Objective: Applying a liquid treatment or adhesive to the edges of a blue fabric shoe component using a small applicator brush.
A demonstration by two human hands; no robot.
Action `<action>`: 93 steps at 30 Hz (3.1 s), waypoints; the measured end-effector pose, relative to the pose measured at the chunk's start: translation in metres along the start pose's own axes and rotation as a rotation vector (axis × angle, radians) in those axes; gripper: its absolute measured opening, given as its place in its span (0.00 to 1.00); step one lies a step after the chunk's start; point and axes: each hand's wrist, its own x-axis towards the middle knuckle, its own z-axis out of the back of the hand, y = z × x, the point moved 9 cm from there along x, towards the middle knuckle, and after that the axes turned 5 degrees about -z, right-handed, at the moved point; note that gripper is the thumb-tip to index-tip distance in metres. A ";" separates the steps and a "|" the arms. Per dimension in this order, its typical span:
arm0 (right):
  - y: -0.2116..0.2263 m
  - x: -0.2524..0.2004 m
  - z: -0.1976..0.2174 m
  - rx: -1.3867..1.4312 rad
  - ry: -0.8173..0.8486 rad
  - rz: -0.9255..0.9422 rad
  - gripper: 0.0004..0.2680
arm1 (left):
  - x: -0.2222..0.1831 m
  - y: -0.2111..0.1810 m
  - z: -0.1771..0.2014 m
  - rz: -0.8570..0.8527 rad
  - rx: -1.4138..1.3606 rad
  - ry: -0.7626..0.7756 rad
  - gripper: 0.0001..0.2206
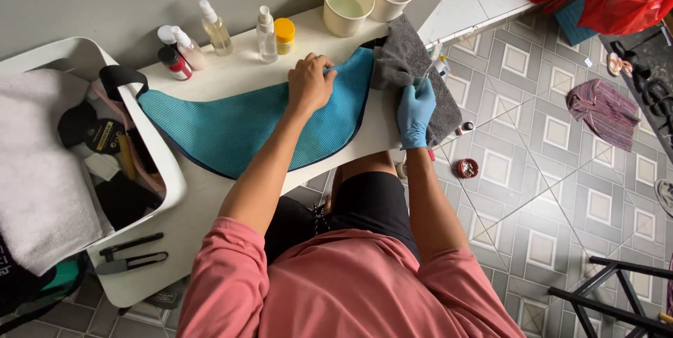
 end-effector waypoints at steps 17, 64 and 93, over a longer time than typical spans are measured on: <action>-0.001 -0.004 -0.014 0.090 0.171 0.173 0.12 | -0.025 -0.038 0.076 -0.208 -0.352 -0.101 0.08; 0.026 -0.035 -0.021 0.513 0.214 0.063 0.12 | -0.166 -0.089 0.082 -0.243 0.137 -0.232 0.31; 0.018 -0.032 -0.029 0.504 0.368 0.041 0.12 | -0.130 -0.088 0.013 -0.273 0.137 -0.267 0.17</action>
